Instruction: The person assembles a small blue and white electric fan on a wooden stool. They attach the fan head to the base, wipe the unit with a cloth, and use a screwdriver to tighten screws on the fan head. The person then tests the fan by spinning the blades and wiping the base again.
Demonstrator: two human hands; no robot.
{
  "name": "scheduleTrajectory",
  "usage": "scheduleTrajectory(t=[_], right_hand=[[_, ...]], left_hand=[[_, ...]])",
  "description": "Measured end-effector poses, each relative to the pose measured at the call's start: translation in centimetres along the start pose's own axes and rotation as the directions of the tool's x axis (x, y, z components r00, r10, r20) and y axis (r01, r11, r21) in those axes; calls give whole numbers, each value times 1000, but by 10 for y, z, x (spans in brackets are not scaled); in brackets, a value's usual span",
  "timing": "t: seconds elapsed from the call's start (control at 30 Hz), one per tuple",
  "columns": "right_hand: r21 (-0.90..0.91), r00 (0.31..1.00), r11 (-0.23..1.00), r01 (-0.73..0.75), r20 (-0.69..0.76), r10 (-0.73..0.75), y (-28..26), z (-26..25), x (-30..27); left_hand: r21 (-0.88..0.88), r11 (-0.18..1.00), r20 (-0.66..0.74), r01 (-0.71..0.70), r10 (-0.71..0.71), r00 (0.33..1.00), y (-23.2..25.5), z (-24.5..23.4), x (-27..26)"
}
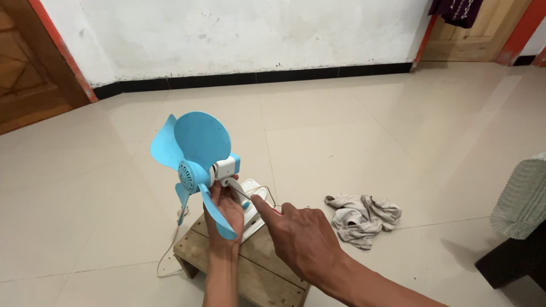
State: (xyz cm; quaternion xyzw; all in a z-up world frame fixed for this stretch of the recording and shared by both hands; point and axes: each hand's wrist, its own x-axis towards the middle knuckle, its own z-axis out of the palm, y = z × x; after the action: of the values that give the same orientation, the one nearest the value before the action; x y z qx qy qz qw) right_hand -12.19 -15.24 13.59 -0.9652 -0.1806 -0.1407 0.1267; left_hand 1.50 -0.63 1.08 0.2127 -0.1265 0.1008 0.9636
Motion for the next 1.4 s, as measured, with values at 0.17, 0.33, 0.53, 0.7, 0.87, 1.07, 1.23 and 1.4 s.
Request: scheduleTrajectory(t=[0.17,0.33,0.53,0.7,0.87,1.07,1.23,1.4], right_hand=[[353,988,924,-144,-2,154,-8,-7,0],[460,974,860,-220,59,217,-10,-10,1],[521,945,790,-325,140,296,-12,-14,3],[528,898,726,-441,252,362,-15,-15,7],[598,916,699,-392,187,354,-13,-8,7],[506,973,834,-222,60,223,-5,3,-13],[353,904,832,-427,137,405,37,17,-22],[199,847,824,-530,95,522,126,82,-40]], left_hand=[[-86,996,-2,-1,1,1000,-7,-9,4],[-82,996,13,-36,37,999,-11,-12,2],[-67,995,31,-72,74,997,-18,-18,7],[-44,997,-14,-63,62,998,-19,-21,10],[-3,999,11,-42,42,999,-14,-14,12],[125,992,80,-2,-8,997,-1,-13,1],[225,974,109,-28,3,994,-1,-13,1],[628,778,107,-17,-65,992,21,6,-24]])
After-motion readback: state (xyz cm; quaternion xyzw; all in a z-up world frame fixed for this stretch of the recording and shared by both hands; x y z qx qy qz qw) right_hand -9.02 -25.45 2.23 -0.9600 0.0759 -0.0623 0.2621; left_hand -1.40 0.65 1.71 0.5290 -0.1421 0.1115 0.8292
